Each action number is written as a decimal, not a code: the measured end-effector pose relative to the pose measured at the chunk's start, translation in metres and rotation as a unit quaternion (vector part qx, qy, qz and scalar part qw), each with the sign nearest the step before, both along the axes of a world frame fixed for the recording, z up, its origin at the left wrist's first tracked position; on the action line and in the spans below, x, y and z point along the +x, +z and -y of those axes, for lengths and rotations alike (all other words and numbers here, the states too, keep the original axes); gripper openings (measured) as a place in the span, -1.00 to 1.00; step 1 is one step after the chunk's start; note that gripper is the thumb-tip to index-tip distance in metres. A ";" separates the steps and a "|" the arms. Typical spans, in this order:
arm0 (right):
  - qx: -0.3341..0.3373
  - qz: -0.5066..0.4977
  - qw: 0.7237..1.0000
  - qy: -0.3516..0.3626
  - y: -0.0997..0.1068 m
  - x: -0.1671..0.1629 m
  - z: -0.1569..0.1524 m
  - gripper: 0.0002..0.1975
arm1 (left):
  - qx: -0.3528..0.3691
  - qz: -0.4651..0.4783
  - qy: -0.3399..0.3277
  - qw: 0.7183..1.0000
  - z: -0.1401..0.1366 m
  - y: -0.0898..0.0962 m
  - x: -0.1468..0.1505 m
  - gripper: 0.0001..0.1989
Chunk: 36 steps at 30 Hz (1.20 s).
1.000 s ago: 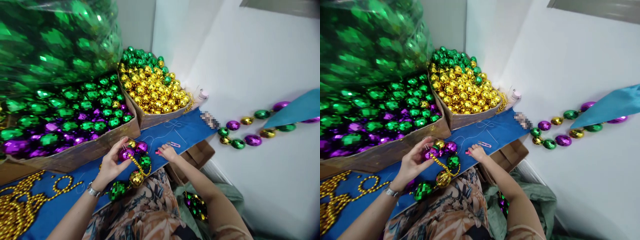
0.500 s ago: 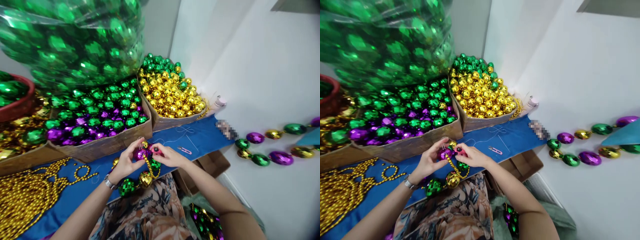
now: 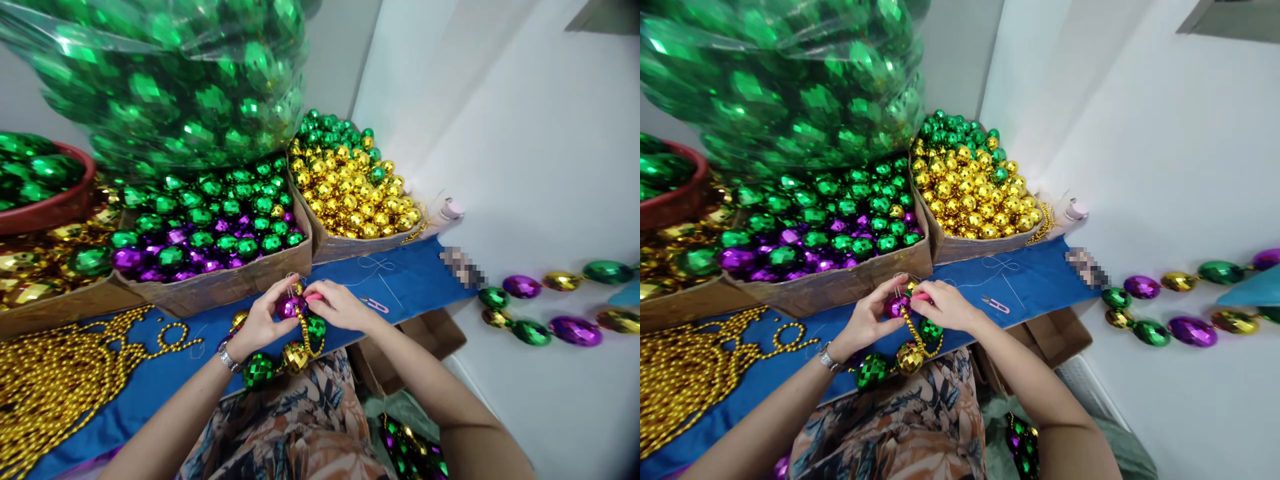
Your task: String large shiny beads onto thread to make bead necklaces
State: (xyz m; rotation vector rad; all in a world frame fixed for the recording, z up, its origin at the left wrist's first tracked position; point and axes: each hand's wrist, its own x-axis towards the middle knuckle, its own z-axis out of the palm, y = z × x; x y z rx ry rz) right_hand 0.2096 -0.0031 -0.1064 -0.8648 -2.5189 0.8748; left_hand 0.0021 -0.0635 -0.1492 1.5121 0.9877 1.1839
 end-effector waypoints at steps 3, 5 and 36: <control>0.052 0.011 0.999 0.005 0.001 -0.004 0.000 -0.74 | 0.004 -0.002 0.000 1.000 0.000 -0.002 0.000 -0.27; 0.083 0.012 0.996 0.003 0.000 -0.007 0.000 -0.70 | 0.007 -0.004 0.002 1.000 0.000 -0.002 0.000 -0.27; 0.243 0.079 0.966 -0.038 -0.010 -0.016 0.003 -0.58 | 0.009 -0.011 0.007 1.000 0.000 0.001 0.002 -0.28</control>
